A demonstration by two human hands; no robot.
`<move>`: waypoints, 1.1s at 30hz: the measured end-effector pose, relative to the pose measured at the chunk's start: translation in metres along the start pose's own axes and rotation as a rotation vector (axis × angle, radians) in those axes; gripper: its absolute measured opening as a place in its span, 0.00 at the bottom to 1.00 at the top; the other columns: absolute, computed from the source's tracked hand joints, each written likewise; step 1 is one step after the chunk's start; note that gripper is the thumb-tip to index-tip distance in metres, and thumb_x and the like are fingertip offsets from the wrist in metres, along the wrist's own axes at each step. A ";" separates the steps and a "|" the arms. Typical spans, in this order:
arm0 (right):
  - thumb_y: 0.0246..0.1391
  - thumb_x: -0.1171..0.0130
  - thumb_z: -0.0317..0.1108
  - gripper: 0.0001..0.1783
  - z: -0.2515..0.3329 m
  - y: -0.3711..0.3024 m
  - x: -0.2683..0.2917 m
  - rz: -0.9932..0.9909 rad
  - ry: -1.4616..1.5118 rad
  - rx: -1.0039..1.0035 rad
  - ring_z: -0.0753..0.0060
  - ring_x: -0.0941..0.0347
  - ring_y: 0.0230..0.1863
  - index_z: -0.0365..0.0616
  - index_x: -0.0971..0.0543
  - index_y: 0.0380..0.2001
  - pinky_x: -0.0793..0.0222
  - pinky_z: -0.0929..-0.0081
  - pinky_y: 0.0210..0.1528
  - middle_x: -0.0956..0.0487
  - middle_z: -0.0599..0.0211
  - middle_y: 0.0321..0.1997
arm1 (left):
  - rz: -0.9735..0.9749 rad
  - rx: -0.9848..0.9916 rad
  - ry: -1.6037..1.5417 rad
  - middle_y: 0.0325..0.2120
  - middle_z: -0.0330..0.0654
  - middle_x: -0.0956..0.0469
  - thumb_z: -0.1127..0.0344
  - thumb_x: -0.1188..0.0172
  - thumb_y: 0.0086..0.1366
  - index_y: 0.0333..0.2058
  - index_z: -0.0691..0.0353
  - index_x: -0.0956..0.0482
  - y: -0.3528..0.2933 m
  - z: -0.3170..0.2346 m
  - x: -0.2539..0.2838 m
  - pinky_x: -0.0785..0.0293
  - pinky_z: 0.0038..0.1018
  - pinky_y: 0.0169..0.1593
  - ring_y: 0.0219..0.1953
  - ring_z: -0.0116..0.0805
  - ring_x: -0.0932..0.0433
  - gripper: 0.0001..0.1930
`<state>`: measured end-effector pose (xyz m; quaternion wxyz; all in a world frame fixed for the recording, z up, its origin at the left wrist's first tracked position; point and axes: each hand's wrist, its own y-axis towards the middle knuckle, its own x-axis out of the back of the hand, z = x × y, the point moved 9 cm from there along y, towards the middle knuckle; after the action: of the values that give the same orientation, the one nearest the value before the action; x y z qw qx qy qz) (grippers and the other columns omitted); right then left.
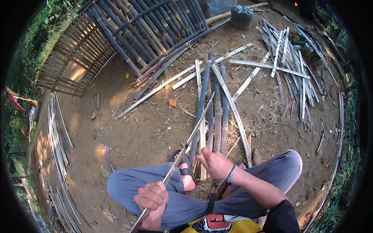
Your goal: The person shaves bamboo strips using a knife. They scrape the surface of multiple strips to remove the outer layer while sitting in an outdoor workspace.
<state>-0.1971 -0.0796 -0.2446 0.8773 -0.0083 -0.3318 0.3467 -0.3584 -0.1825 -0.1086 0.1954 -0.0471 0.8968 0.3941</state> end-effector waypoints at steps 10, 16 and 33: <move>0.66 0.59 0.44 0.21 -0.026 0.019 0.008 -0.030 -0.038 -0.103 0.32 0.27 0.30 0.31 0.35 0.37 0.30 0.44 0.33 0.26 0.36 0.20 | 0.034 -0.033 -0.027 0.03 0.32 0.46 0.34 0.42 0.57 0.06 0.58 0.43 0.004 -0.002 -0.003 0.52 0.24 0.19 0.06 0.24 0.49 0.38; 0.64 0.56 0.47 0.23 0.008 -0.009 0.007 0.057 0.045 -0.061 0.32 0.27 0.30 0.33 0.40 0.37 0.31 0.47 0.33 0.26 0.34 0.23 | 0.059 -0.039 -0.021 0.02 0.30 0.46 0.33 0.41 0.55 0.06 0.55 0.45 0.012 -0.026 -0.016 0.53 0.21 0.19 0.06 0.21 0.51 0.37; 0.58 0.47 0.41 0.20 0.039 -0.070 0.029 -0.136 -0.352 0.077 0.56 0.24 0.22 0.46 0.34 0.50 0.30 0.62 0.19 0.28 0.61 0.25 | -0.095 0.044 -0.056 0.03 0.30 0.48 0.40 0.49 0.64 0.06 0.52 0.48 0.015 -0.022 -0.012 0.57 0.23 0.20 0.06 0.21 0.53 0.34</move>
<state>-0.1623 -0.1232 -0.1803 0.8268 0.1086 -0.4663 0.2952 -0.3584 -0.1890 -0.0800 0.2397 -0.0742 0.8963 0.3657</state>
